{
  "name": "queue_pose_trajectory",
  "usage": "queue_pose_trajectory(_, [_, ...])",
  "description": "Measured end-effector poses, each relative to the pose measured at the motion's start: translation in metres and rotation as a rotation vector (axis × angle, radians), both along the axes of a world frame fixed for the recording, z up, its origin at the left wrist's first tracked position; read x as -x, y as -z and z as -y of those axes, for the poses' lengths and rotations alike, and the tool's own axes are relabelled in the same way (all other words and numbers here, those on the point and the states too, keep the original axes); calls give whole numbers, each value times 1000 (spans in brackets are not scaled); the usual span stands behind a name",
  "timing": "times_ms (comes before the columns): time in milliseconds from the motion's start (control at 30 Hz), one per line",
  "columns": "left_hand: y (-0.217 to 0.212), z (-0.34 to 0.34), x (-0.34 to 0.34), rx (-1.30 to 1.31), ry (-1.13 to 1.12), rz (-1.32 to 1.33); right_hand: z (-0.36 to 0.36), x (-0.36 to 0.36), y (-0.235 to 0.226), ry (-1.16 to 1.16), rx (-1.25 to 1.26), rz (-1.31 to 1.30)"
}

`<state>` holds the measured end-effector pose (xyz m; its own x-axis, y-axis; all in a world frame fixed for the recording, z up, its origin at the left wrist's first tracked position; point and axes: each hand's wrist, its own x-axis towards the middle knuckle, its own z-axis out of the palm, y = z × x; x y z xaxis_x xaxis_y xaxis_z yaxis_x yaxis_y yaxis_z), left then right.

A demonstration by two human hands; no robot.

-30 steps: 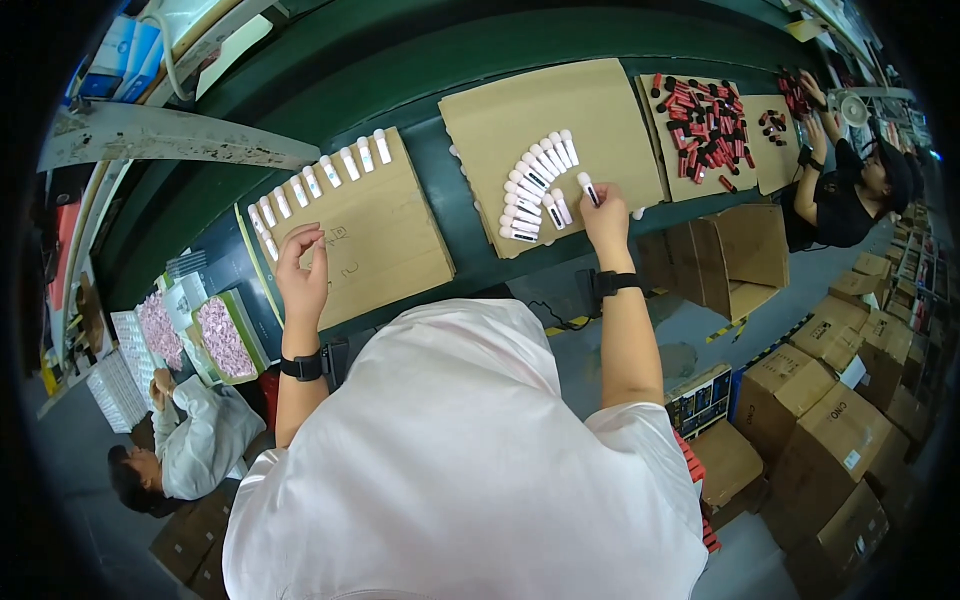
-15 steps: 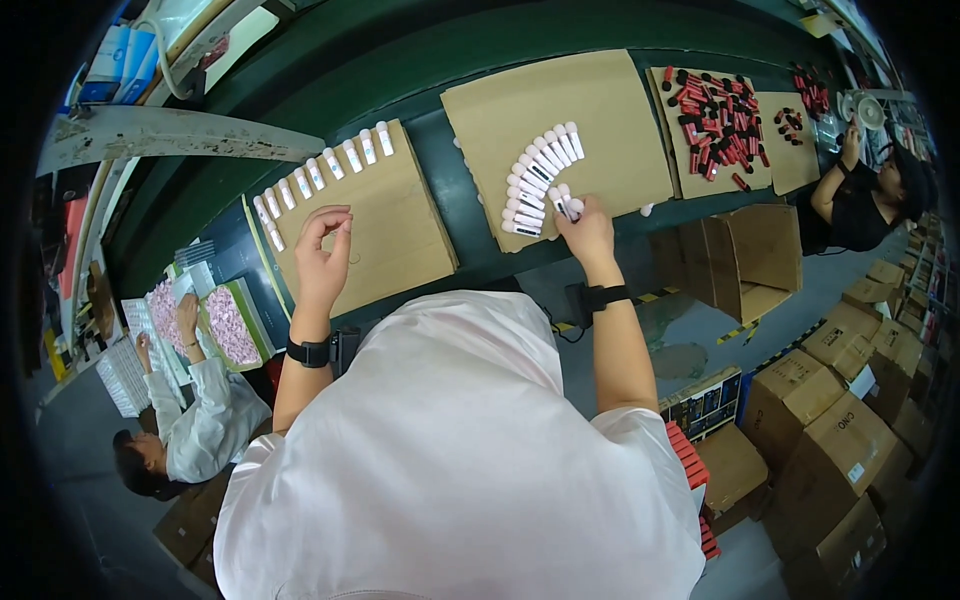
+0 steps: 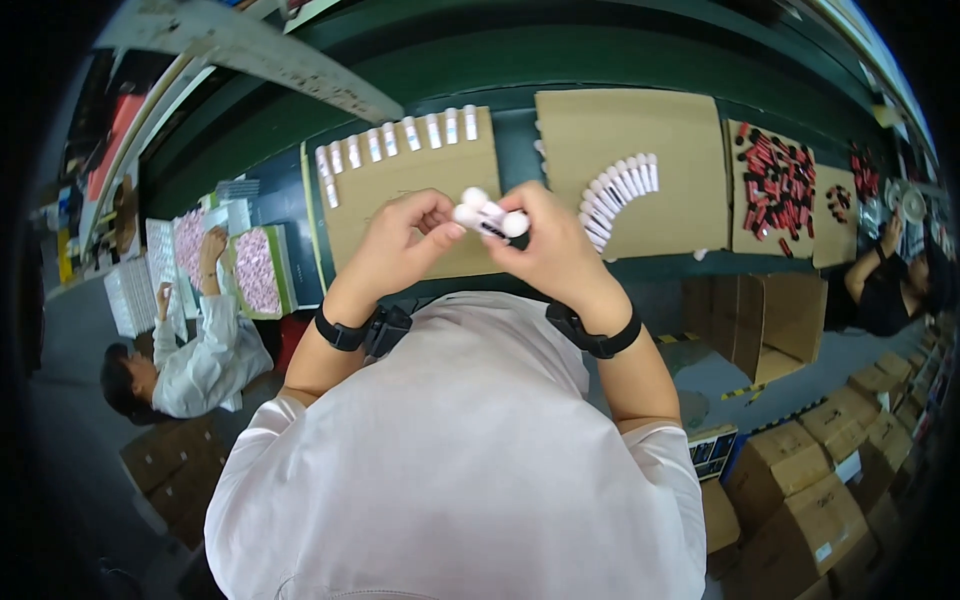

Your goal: The person picks up a pink and white electronic device, presses its buttons, and turns it over before placing it onto a cardboard sheet. This process is repeated for several devices, which are then moved from the cardboard sheet onto a stack of cardboard.

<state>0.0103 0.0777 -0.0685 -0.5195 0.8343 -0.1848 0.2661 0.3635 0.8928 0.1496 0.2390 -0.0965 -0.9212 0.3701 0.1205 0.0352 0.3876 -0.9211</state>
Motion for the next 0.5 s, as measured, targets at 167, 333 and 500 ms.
queue_pose_trajectory(167, [-15,40,7,-9,-96,-105,31,36,-18,-233,240,59])
queue_pose_trajectory(333, [-22,82,9,-205,-200,128,45,53,-24,-275,661,29])
queue_pose_trajectory(500, [-25,107,9,-343,-258,182,53,59,-14,-303,975,-14])
